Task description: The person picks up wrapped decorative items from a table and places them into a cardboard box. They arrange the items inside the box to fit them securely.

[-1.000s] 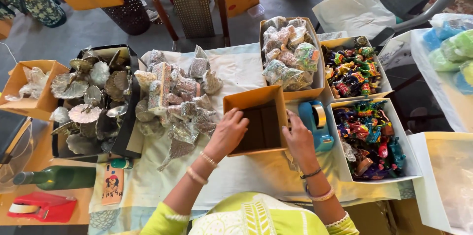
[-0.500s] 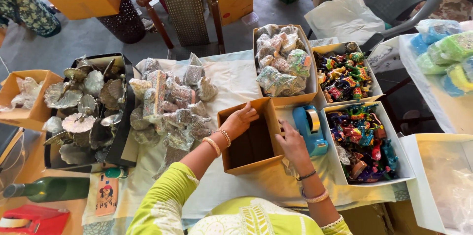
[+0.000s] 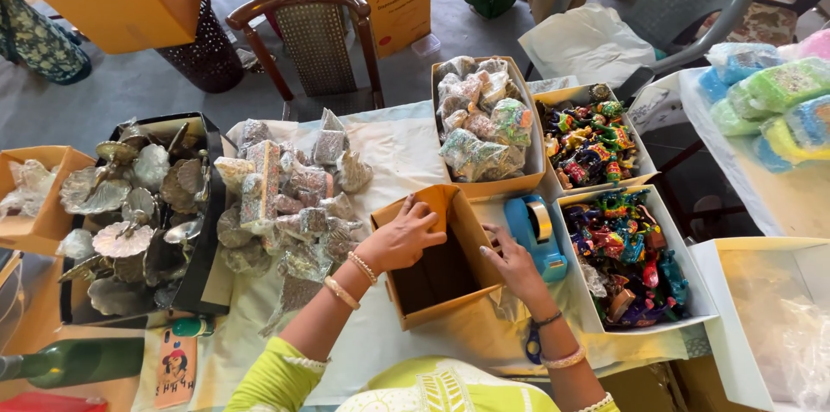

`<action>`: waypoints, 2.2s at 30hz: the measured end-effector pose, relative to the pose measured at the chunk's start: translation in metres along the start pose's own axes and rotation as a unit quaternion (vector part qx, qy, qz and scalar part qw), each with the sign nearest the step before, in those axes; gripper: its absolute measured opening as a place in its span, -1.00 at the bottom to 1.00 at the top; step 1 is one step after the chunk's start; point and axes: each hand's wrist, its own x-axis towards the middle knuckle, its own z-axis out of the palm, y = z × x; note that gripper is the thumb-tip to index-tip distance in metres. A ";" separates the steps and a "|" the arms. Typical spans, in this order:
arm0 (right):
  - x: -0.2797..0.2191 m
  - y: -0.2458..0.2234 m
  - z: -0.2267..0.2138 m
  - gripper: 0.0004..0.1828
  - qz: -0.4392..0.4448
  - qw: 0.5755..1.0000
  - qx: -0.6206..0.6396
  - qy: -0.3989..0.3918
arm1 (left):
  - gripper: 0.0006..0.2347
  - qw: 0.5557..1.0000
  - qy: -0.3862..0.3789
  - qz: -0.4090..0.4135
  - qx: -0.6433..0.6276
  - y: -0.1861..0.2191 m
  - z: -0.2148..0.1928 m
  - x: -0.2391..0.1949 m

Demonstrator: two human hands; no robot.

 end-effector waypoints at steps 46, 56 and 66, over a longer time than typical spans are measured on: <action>-0.007 -0.023 -0.044 -0.76 -0.198 0.973 -0.118 0.029 | -0.57 0.898 0.136 -0.402 -0.115 -0.056 0.046 -0.027; 0.009 -0.124 -0.007 -0.37 -0.314 0.928 -0.190 0.065 | -0.64 0.935 0.170 -0.306 0.063 -0.035 0.022 -0.024; 0.063 -0.080 0.031 -0.35 -0.237 0.906 -0.345 0.068 | -0.71 0.910 -0.340 -0.120 0.205 -0.013 0.137 -0.021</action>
